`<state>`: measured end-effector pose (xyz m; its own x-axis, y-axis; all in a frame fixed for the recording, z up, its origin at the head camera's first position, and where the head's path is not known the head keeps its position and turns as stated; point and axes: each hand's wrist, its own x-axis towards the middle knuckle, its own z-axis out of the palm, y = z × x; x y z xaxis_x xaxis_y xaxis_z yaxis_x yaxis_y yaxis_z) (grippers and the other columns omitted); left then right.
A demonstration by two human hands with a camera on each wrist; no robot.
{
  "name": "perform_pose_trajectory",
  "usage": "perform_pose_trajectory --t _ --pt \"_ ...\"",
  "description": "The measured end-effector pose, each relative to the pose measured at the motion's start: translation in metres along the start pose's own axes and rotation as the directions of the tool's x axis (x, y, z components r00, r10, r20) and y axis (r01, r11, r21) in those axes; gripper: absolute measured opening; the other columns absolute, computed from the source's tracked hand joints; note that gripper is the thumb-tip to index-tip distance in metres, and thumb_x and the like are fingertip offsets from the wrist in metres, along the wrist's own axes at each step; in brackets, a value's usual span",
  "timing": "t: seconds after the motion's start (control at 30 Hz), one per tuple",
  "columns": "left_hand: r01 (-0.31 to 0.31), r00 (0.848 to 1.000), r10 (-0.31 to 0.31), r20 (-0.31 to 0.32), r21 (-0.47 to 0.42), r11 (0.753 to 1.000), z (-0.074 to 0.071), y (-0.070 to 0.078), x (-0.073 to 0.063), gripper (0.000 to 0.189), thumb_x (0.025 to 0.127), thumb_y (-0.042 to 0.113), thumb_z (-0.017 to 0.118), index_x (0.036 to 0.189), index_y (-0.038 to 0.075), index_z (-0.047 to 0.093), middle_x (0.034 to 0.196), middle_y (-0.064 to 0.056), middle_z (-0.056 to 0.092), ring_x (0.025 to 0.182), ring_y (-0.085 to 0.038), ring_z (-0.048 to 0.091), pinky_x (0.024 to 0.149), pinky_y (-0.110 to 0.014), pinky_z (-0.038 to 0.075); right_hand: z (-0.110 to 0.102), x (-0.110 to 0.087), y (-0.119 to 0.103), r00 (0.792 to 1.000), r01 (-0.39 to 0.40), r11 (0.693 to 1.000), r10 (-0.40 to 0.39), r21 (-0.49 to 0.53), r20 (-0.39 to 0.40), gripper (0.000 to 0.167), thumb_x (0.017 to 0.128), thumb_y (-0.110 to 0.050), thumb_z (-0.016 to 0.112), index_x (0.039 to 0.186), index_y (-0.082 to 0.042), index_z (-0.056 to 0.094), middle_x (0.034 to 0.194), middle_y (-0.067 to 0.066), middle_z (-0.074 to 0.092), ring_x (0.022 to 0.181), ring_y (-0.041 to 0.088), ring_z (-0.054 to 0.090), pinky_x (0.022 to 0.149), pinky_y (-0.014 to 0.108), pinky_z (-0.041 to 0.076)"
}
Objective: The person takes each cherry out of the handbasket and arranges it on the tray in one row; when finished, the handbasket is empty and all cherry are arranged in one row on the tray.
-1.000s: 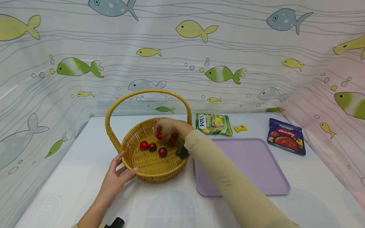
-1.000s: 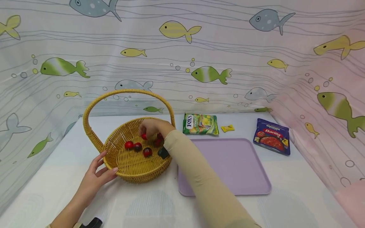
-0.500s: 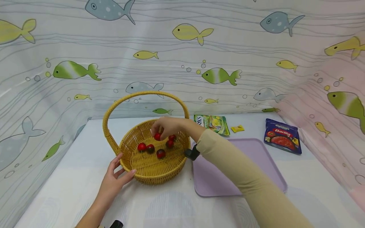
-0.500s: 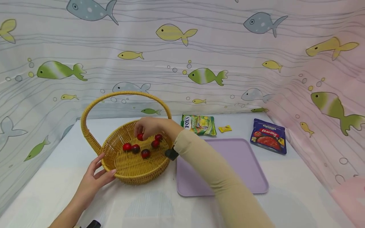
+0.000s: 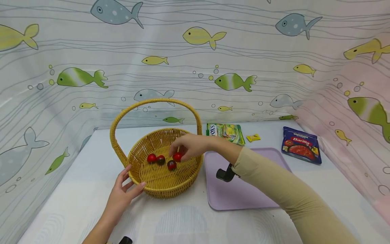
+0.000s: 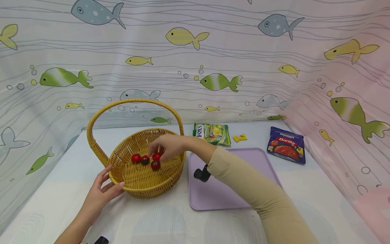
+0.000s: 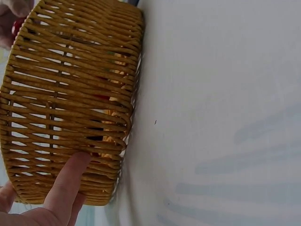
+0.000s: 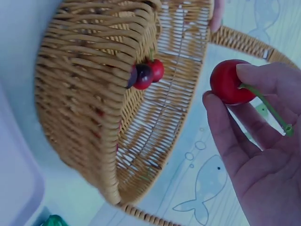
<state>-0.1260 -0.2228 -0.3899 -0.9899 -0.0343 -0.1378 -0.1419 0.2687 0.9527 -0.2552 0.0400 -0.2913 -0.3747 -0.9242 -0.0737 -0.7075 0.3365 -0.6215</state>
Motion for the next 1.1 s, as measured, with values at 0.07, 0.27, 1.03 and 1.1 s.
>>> perform_pose_trajectory --t 0.07,0.27,1.03,1.1 --pt "-0.005 1.0 0.005 0.001 -0.004 1.0 0.0 -0.001 0.0 0.088 0.088 0.023 0.066 0.15 0.017 0.005 0.149 -0.022 0.006 0.132 -0.043 0.024 0.085 -0.031 0.051 0.002 -0.008 0.0 1.0 -0.007 1.0 0.007 -0.018 -0.009 0.03 0.085 0.0 0.064 0.114 -0.005 0.063 0.107 0.001 0.06 0.088 0.011 0.054 0.075 0.019 0.049" --pt "-0.016 1.0 0.016 0.007 -0.029 0.999 0.0 -0.004 0.0 0.089 0.089 0.022 0.066 0.15 0.016 0.002 0.148 -0.022 0.005 0.131 -0.044 0.024 0.083 -0.029 0.052 0.007 -0.035 0.003 0.999 -0.03 1.0 0.03 -0.003 -0.028 0.03 0.084 -0.001 0.064 0.114 -0.005 0.064 0.11 0.0 0.057 0.092 0.01 0.056 0.077 0.019 0.05" --pt "-0.038 0.999 0.038 0.005 -0.044 0.998 0.0 -0.003 0.002 0.086 0.089 0.021 0.065 0.15 0.015 0.005 0.148 -0.022 0.006 0.131 -0.044 0.024 0.082 -0.028 0.052 0.036 -0.112 0.046 0.983 -0.1 0.986 0.118 0.132 -0.14 0.028 0.078 -0.006 0.074 0.101 -0.016 0.06 0.09 -0.003 0.057 0.069 0.011 0.053 0.063 0.027 0.051" --pt "-0.035 0.999 0.035 0.003 -0.044 0.998 0.0 -0.003 0.002 0.086 0.089 0.021 0.066 0.15 0.016 0.005 0.148 -0.022 0.006 0.131 -0.044 0.024 0.082 -0.028 0.052 0.04 -0.116 0.051 0.98 -0.119 0.979 0.142 0.163 -0.137 0.028 0.078 -0.005 0.074 0.098 -0.016 0.056 0.09 -0.003 0.057 0.069 0.011 0.054 0.063 0.027 0.051"
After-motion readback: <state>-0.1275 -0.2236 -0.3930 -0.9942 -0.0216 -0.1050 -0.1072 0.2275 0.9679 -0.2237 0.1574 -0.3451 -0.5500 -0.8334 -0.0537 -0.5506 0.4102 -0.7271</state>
